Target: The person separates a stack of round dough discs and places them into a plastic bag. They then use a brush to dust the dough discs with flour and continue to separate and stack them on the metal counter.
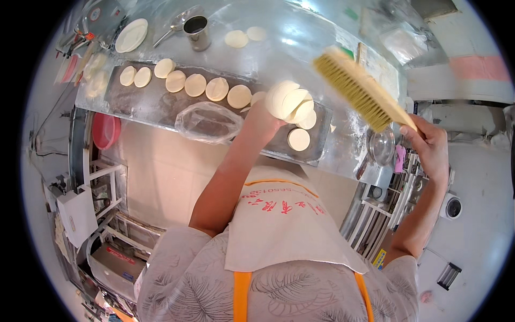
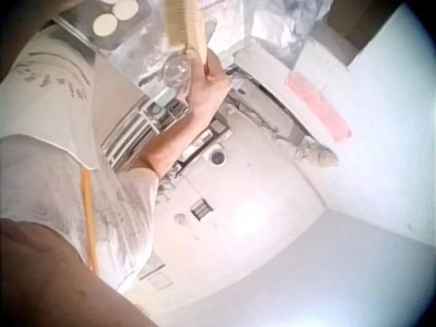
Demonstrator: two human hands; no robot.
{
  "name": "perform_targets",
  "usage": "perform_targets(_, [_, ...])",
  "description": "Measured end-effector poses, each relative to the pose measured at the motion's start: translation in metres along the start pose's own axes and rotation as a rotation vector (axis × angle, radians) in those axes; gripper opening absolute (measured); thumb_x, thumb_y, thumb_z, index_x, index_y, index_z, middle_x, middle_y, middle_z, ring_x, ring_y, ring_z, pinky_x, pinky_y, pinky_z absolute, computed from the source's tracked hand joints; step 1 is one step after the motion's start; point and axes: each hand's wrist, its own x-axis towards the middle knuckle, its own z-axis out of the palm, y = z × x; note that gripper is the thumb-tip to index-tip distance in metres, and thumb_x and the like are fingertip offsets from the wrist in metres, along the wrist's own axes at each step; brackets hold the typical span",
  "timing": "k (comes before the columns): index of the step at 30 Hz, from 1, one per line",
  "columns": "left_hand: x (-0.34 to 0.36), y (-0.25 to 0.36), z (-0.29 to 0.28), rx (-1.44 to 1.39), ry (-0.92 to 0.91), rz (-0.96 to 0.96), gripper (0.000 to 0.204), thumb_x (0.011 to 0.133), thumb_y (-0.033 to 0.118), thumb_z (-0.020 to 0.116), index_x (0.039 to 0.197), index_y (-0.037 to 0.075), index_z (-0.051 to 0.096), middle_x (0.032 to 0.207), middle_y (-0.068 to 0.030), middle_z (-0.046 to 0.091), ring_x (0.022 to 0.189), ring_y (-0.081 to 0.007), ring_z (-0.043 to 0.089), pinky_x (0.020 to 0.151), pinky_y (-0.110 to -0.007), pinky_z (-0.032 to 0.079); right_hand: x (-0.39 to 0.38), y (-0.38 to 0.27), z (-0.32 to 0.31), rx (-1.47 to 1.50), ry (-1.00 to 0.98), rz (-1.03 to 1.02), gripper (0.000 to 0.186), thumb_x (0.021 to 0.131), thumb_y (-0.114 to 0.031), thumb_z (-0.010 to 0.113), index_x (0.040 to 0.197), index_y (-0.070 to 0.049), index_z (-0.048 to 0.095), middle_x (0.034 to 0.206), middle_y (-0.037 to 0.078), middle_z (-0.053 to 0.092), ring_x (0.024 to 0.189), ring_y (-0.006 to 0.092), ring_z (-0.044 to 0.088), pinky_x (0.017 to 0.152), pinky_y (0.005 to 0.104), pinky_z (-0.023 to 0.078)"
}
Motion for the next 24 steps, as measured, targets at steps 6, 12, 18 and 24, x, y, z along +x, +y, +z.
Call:
perform_targets(6, [-0.003, 0.007, 0.004, -0.342, -0.063, 0.017, 0.051, 0.109, 0.007, 0.059, 0.158, 0.007, 0.047, 0.155, -0.0061, 0.054, 0.141, -0.0208, 0.054, 0.121, -0.044, 0.046, -0.006, 0.0, -0.001, 0.038, -0.261, -0.026, 0.028, 0.095, -0.015, 0.08, 0.119, -0.001, 0.079, 0.075, -0.001, 0.063, 0.067, 0.004, 0.05, 0.058, 0.0254, 0.041])
perform_targets(12, [0.0, -0.016, -0.005, -0.124, 0.087, -0.053, 0.051, 0.108, 0.001, 0.057, 0.157, 0.008, 0.048, 0.155, -0.0055, 0.055, 0.144, -0.0219, 0.052, 0.126, -0.044, 0.041, -0.01, 0.013, -0.005, 0.255, -0.17, -0.057, 0.033, 0.093, -0.015, 0.083, 0.117, 0.006, 0.078, 0.084, 0.0, 0.066, 0.074, 0.008, 0.053, 0.067, 0.0273, 0.045])
perform_targets(18, [-0.001, -0.013, -0.007, -0.009, 0.078, 0.012, 0.042, 0.11, 0.013, 0.06, 0.151, 0.008, 0.055, 0.151, -0.0071, 0.057, 0.141, -0.0241, 0.055, 0.125, -0.045, 0.043, 0.004, 0.004, 0.002, 0.039, -0.059, -0.003, 0.032, 0.095, -0.019, 0.081, 0.122, -0.001, 0.08, 0.075, 0.0, 0.062, 0.061, 0.0047, 0.05, 0.054, 0.0275, 0.041])
perform_targets(24, [0.012, -0.016, -0.003, -0.206, 0.083, -0.053, 0.043, 0.108, 0.015, 0.063, 0.149, 0.006, 0.056, 0.149, -0.0084, 0.06, 0.139, -0.0229, 0.056, 0.121, -0.045, 0.047, -0.011, 0.016, 0.003, 0.103, -0.192, -0.059, 0.035, 0.095, -0.02, 0.083, 0.124, 0.0, 0.079, 0.074, -0.001, 0.061, 0.059, 0.0044, 0.046, 0.052, 0.0269, 0.039])
